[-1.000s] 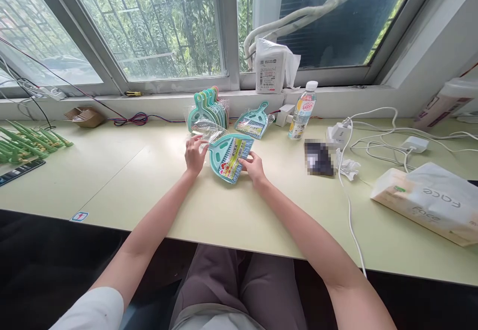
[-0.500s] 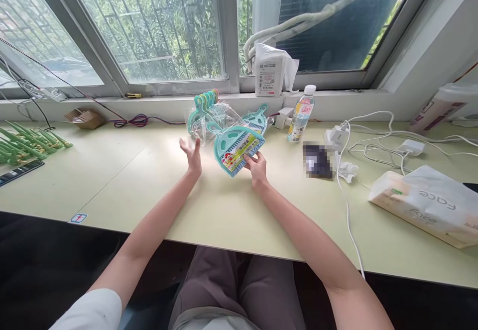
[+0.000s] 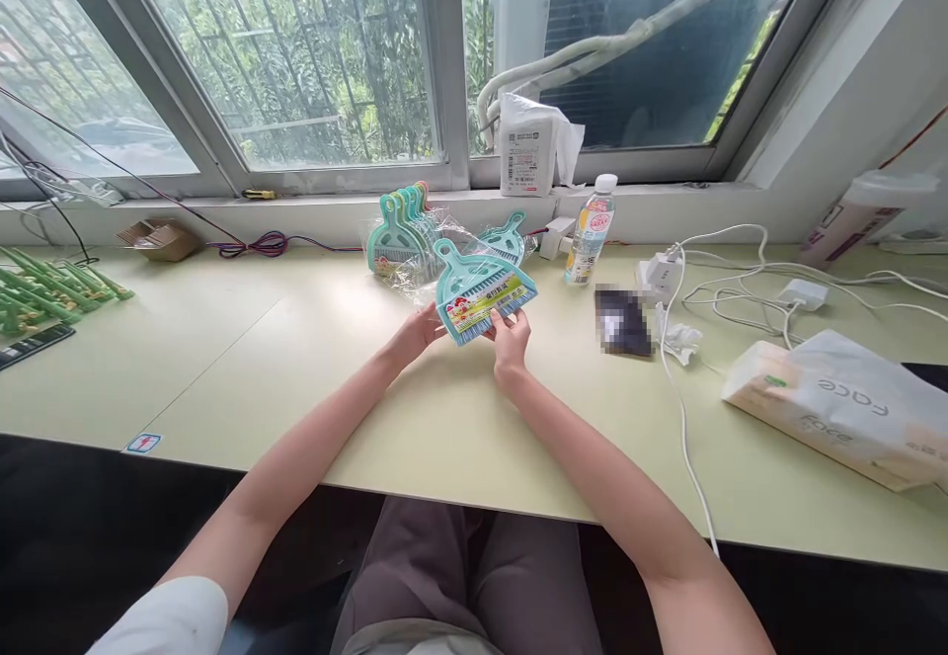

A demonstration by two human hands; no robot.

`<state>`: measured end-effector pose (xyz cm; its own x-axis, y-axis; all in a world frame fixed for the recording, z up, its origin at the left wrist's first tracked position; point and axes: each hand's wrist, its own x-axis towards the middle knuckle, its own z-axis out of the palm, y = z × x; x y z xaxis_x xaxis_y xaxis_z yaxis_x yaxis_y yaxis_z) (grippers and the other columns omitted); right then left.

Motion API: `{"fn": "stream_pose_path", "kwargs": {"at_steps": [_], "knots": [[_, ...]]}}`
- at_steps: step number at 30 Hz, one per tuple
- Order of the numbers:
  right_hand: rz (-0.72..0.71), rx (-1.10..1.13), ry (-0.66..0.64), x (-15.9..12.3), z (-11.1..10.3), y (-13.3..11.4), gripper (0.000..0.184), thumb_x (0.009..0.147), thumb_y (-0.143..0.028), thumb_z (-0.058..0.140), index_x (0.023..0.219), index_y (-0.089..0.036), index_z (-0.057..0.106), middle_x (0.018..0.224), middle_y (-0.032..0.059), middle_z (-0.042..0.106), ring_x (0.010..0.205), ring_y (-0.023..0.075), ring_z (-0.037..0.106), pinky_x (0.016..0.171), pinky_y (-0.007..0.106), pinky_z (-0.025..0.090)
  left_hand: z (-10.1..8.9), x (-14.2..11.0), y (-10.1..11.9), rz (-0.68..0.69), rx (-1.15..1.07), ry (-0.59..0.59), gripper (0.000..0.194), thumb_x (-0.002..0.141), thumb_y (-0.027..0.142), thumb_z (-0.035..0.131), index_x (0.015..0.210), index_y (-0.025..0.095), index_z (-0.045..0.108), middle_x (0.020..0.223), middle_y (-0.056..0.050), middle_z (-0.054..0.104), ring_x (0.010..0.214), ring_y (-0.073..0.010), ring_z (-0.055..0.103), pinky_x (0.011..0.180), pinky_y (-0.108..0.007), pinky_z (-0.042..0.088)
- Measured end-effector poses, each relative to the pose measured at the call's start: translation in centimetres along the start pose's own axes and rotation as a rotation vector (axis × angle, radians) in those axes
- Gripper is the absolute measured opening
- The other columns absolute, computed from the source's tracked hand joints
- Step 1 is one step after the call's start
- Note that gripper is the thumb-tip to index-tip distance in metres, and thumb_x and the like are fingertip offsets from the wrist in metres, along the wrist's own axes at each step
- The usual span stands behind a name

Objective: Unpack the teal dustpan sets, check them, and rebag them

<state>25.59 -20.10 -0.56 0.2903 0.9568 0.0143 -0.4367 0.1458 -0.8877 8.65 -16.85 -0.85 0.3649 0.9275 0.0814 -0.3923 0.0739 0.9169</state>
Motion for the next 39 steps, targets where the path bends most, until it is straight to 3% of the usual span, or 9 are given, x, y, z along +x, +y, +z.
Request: {"fn": "stream_pose_path", "kwargs": {"at_steps": [6,12,15,18,22,25,31,35,39], "knots": [[0.005,-0.027,-0.113,-0.1,0.4,-0.2,0.037,0.069,-0.032,0.074,0.096,-0.022,0.051,0.085,0.0012,0.069,0.082,0.0194,0.07,0.077,0.041,0.062,0.1,-0.2,0.4,0.07,-0.128,0.09,0.037,0.08,0.046,0.066,0.106,0.02,0.068,0.108,-0.003,0.071,0.108,-0.0245,0.062,0.097,-0.037,0.044],[-0.038,0.008,-0.171,0.1,0.5,-0.6,0.038,0.069,-0.032,0.074,0.097,-0.023,0.049,0.088,0.001,0.067,0.09,0.0194,0.068,0.082,0.043,0.06,0.8,-0.4,0.6,0.026,-0.094,0.058,0.043,0.083,0.051,0.062,0.108,0.016,0.067,0.105,-0.007,0.072,0.102,-0.0273,0.064,0.091,-0.04,0.048],[-0.018,-0.002,-0.212,0.4,0.4,-0.9,0.04,0.068,-0.031,0.075,0.097,-0.023,0.049,0.087,0.0004,0.067,0.088,0.0195,0.068,0.081,0.043,0.06,0.7,-0.3,0.9,0.119,-0.138,0.115,0.042,0.084,0.051,0.06,0.111,0.02,0.064,0.105,-0.005,0.071,0.105,-0.0257,0.064,0.093,-0.039,0.048],[0.014,-0.029,-0.289,0.7,0.2,-1.1,0.042,0.067,-0.033,0.077,0.097,-0.023,0.05,0.085,-0.0001,0.068,0.085,0.02,0.069,0.08,0.044,0.06,0.3,-0.2,0.8,0.091,-0.096,0.185,0.039,0.083,0.05,0.061,0.11,0.021,0.064,0.101,-0.004,0.072,0.1,-0.0248,0.066,0.09,-0.039,0.05],[-0.028,-0.011,-0.257,1.0,0.1,-1.2,0.043,0.067,-0.035,0.076,0.1,-0.024,0.051,0.092,0.0013,0.069,0.09,0.0202,0.068,0.082,0.043,0.059,0.7,-0.3,0.0,-0.109,0.002,0.046,0.051,0.082,0.058,0.057,0.115,0.019,0.062,0.105,-0.009,0.071,0.099,-0.0283,0.066,0.085,-0.043,0.051],[-0.047,-0.006,-0.207,1.0,0.0,-1.2,0.044,0.068,-0.036,0.076,0.102,-0.023,0.05,0.095,0.0023,0.068,0.089,0.0196,0.069,0.083,0.043,0.059,1.3,-0.4,-0.5,-0.117,-0.021,-0.048,0.052,0.084,0.057,0.055,0.122,0.021,0.06,0.116,-0.009,0.068,0.106,-0.0269,0.064,0.088,-0.041,0.05],[-0.023,-0.034,-0.283,0.8,0.0,-1.1,0.043,0.069,-0.039,0.076,0.099,-0.024,0.049,0.098,0.0022,0.069,0.089,0.0197,0.069,0.086,0.044,0.058,0.2,-0.4,1.6,0.141,-0.205,0.145,0.044,0.087,0.048,0.056,0.12,0.021,0.06,0.109,-0.005,0.07,0.101,-0.0215,0.065,0.087,-0.033,0.05],[0.035,-0.066,-0.362,0.8,0.0,-0.9,0.045,0.067,-0.039,0.077,0.101,-0.024,0.05,0.094,0.0017,0.07,0.088,0.0211,0.069,0.084,0.045,0.058,-0.2,-0.2,2.1,0.124,-0.236,0.268,0.036,0.085,0.041,0.058,0.114,0.019,0.061,0.092,-0.003,0.071,0.084,-0.0177,0.067,0.072,-0.028,0.051],[0.032,-0.06,-0.337,0.9,-0.1,-0.5,0.044,0.068,-0.038,0.076,0.101,-0.024,0.05,0.098,0.0022,0.07,0.088,0.0205,0.07,0.085,0.045,0.058,0.8,-0.2,0.9,0.053,-0.226,0.295,0.042,0.083,0.049,0.061,0.113,0.02,0.06,0.086,-0.002,0.071,0.077,-0.0184,0.067,0.064,-0.027,0.051]]}}
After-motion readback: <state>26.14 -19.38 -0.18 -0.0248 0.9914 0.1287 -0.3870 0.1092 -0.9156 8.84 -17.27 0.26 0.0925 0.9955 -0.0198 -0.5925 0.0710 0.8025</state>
